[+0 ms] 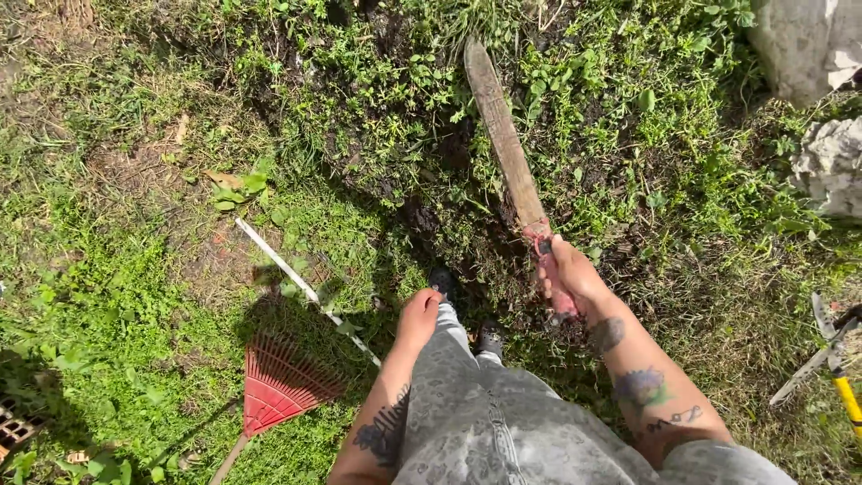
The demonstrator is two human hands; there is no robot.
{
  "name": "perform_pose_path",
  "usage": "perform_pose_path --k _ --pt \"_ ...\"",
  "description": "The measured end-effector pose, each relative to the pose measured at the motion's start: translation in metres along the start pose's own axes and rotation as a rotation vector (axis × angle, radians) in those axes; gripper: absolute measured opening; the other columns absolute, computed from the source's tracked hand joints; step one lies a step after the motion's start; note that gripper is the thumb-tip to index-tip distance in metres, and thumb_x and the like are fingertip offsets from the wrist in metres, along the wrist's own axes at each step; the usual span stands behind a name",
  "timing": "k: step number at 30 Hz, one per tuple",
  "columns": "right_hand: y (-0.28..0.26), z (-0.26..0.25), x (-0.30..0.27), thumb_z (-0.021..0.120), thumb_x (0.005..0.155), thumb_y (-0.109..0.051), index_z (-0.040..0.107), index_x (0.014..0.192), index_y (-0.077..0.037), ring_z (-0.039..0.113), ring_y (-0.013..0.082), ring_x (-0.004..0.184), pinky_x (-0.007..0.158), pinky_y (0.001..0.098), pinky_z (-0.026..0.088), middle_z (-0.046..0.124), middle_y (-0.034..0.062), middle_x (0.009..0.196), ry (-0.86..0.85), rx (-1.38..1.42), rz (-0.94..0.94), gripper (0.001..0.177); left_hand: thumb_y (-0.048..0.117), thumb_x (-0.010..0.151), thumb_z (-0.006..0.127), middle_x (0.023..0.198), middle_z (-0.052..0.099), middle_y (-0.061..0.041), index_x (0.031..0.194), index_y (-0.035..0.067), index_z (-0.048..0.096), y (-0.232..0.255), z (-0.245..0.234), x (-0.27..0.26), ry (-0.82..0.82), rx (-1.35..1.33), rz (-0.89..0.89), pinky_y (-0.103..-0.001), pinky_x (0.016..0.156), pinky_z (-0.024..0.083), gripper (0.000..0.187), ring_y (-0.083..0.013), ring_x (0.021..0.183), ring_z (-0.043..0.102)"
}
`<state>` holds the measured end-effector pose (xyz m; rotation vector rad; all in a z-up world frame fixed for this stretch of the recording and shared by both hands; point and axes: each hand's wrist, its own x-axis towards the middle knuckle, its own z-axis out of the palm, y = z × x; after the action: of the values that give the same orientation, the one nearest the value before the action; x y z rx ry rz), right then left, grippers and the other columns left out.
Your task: The person uses a long-bladed tool to cut and loosen weeds in a grassy area. They repeatedly strike and scrape the ground, then pull up clumps of weeds by hand and place them aside.
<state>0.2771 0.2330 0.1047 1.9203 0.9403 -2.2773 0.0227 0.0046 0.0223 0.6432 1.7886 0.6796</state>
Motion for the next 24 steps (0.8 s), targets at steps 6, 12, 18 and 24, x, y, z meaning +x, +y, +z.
perform_pose_path --k 6,12,18,24 --pt "-0.004 0.048 0.0 0.036 0.109 -0.044 0.047 0.103 -0.012 0.053 0.0155 0.049 0.045 0.0329 0.049 0.058 0.0039 0.069 0.063 0.245 -0.023 0.034 0.025 0.099 0.056 0.107 0.076 -0.013 0.112 0.007 0.069 0.009 -0.005 0.006 0.047 -0.016 0.006 -0.037 0.088 0.055 0.025 -0.0296 0.099 0.074" --pt "-0.02 0.056 0.021 0.035 0.109 -0.045 0.045 0.103 -0.014 0.051 0.0179 0.045 0.042 0.0335 0.047 0.055 0.005 0.065 0.1 0.241 -0.025 0.033 0.025 0.1 0.054 0.108 0.075 -0.012 0.111 0.009 0.069 0.004 -0.017 0.006 0.02 0.07 -0.02 -0.038 0.087 0.055 0.025 -0.0329 0.101 0.072" --pt "-0.052 0.101 0.071 0.034 0.108 -0.047 0.048 0.101 -0.015 0.05 0.0178 0.043 0.039 0.0337 0.045 0.054 0.0041 0.063 0.022 0.373 -0.009 0.035 0.025 0.101 0.055 0.11 0.075 -0.013 0.111 0.007 0.069 0.02 -0.02 0.01 0.031 0.048 -0.009 -0.038 0.09 0.054 0.025 -0.0321 0.104 0.071" --pt "-0.062 0.109 0.071 0.041 0.107 -0.042 0.049 0.106 -0.011 0.052 0.0205 0.046 0.041 0.0395 0.045 0.052 0.0078 0.064 0.25 0.074 -0.094 0.032 0.023 0.1 0.055 0.111 0.075 -0.011 0.111 0.006 0.068 0.009 -0.025 0.004 0.006 0.016 -0.004 -0.037 0.091 0.053 0.024 -0.0301 0.104 0.071"
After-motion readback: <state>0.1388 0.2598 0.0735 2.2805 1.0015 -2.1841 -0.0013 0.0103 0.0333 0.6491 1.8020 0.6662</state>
